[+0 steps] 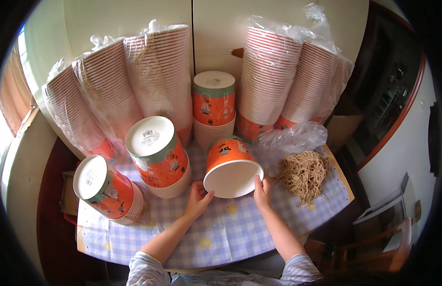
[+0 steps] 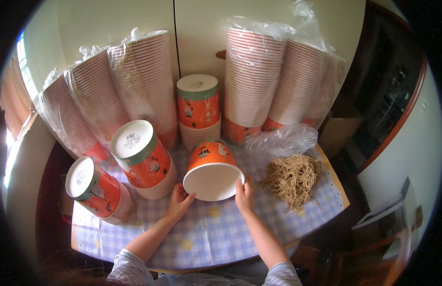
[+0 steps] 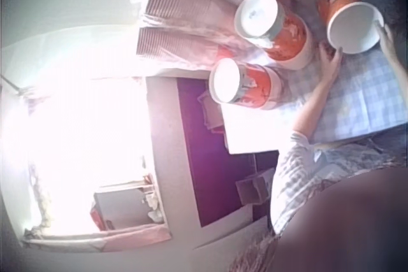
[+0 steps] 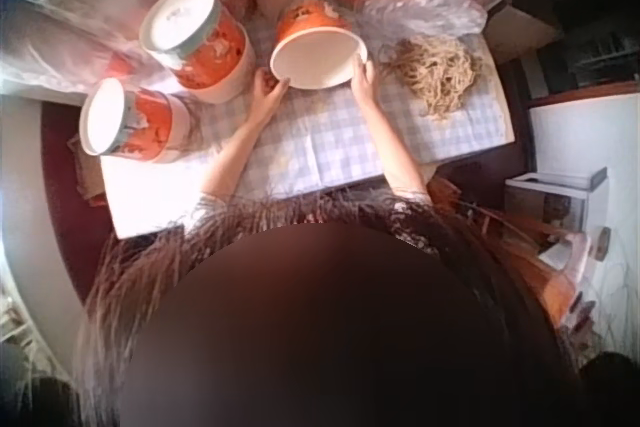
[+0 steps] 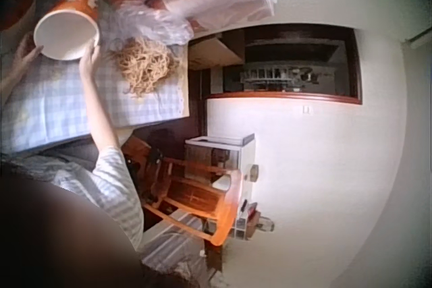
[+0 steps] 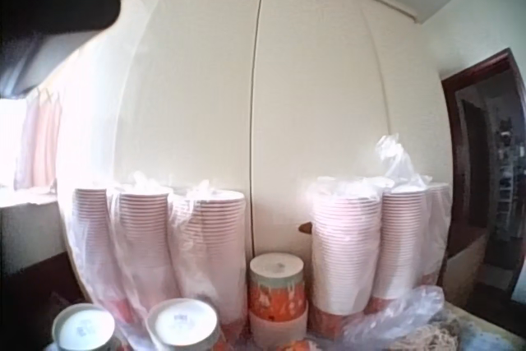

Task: Securing paper containers with rubber bands and stacking them.

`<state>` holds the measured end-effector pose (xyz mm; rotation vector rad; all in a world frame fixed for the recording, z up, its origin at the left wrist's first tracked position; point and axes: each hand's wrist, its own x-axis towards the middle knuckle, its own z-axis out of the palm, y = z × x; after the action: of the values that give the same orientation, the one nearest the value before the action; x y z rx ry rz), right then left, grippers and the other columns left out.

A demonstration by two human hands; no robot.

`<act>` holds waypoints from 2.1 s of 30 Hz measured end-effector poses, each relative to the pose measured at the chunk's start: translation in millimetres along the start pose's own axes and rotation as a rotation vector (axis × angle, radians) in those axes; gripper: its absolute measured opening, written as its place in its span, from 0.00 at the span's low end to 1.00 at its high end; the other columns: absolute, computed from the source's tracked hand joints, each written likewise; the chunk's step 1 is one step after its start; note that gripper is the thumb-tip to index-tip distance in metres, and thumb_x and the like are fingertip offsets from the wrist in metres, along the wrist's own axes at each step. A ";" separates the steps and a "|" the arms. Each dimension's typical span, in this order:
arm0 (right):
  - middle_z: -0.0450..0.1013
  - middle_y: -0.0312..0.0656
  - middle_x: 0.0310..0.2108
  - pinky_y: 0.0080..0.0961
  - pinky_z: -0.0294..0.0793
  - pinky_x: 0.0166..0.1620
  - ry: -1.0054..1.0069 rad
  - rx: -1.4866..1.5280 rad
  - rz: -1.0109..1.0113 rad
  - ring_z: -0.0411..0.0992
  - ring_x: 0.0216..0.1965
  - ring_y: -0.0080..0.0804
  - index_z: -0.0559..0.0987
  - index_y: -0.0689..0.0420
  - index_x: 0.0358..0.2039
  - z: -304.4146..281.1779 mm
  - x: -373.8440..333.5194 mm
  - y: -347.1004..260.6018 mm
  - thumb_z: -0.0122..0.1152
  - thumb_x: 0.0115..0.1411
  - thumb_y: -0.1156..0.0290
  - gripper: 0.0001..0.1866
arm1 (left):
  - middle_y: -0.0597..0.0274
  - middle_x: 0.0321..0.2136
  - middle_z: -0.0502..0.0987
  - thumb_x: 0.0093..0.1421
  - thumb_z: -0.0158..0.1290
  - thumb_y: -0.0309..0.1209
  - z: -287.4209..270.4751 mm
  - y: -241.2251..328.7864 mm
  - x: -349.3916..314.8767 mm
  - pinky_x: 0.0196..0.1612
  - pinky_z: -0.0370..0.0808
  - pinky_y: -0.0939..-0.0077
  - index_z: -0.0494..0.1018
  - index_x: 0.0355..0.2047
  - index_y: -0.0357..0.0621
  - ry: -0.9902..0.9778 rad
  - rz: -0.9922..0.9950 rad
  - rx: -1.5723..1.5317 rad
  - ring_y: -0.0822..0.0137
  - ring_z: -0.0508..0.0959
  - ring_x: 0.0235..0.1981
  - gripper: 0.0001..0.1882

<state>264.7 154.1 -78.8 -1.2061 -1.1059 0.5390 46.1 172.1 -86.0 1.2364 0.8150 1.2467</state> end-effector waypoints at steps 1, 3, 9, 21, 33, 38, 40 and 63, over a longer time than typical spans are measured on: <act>0.65 0.45 0.45 0.26 0.63 0.48 -0.052 -0.036 0.010 0.65 0.46 0.31 0.68 0.62 0.47 -1.5 -3.1 1.8 0.44 0.61 0.68 0.16 | 0.58 0.40 0.68 0.54 0.53 0.25 -0.2 -1.5 0.1 0.40 0.72 0.79 0.58 0.42 0.39 0.003 -0.008 -0.002 0.70 0.71 0.41 0.18; 0.64 0.45 0.46 0.26 0.63 0.48 -0.105 -0.075 0.028 0.64 0.46 0.31 0.68 0.62 0.48 -3.9 -6.2 2.8 0.45 0.61 0.69 0.17 | 0.60 0.35 0.70 0.54 0.52 0.26 -0.7 -3.8 1.3 0.38 0.72 0.80 0.61 0.40 0.37 0.038 -0.039 0.121 0.72 0.72 0.36 0.15; 0.68 0.46 0.41 0.27 0.67 0.43 -0.390 -0.122 -0.042 0.68 0.41 0.35 0.72 0.62 0.43 -16.9 7.4 -34.1 0.57 0.47 0.75 0.20 | 0.62 0.30 0.70 0.55 0.51 0.26 -8.9 2.0 3.1 0.33 0.69 0.83 0.62 0.37 0.36 0.226 -0.064 0.149 0.75 0.71 0.29 0.12; 0.73 0.42 0.24 0.31 0.67 0.38 -0.692 -0.722 -0.008 0.69 0.32 0.38 0.77 0.59 0.21 -45.8 9.5 -29.1 0.63 0.44 0.66 0.09 | 0.59 0.35 0.68 0.57 0.47 0.23 -2.4 5.2 4.6 0.39 0.68 0.82 0.58 0.41 0.35 0.242 0.037 0.157 0.73 0.70 0.36 0.13; 0.70 0.33 0.24 0.16 0.66 0.32 -0.456 0.055 0.359 0.67 0.28 0.19 0.72 0.59 0.30 -50.3 13.4 -27.8 0.57 0.54 0.72 0.06 | 0.50 0.49 0.57 0.54 0.46 0.20 3.9 10.0 -4.0 0.55 0.58 0.71 0.47 0.52 0.34 0.215 0.137 0.200 0.61 0.60 0.53 0.28; 0.72 0.36 0.26 0.11 0.61 0.29 -0.367 0.543 0.428 0.65 0.26 0.15 0.73 0.57 0.33 -53.1 18.1 -37.0 0.58 0.54 0.75 0.06 | 0.48 0.49 0.56 0.49 0.51 0.22 11.5 13.0 -18.1 0.56 0.55 0.67 0.47 0.53 0.35 0.348 0.266 0.458 0.58 0.57 0.54 0.34; 0.73 0.37 0.27 0.11 0.62 0.30 -0.364 0.578 0.416 0.65 0.26 0.16 0.74 0.57 0.33 -52.4 18.0 -32.0 0.58 0.54 0.75 0.06 | 0.50 0.49 0.54 0.47 0.51 0.21 10.7 19.0 -20.2 0.56 0.51 0.68 0.50 0.51 0.38 0.391 0.513 0.647 0.59 0.56 0.52 0.31; 0.74 0.42 0.33 0.19 0.72 0.42 -0.223 0.811 0.224 0.72 0.36 0.24 0.71 0.60 0.39 17.9 34.8 -44.3 0.55 0.53 0.82 0.12 | 0.65 0.30 0.73 0.59 0.45 0.23 105.0 12.7 27.6 0.38 0.68 0.84 0.68 0.36 0.34 0.072 0.217 -0.029 0.77 0.71 0.33 0.06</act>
<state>254.0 176.9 -25.3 -0.5588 -0.7979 1.1815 148.4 173.4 -47.7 1.2877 0.7257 1.4805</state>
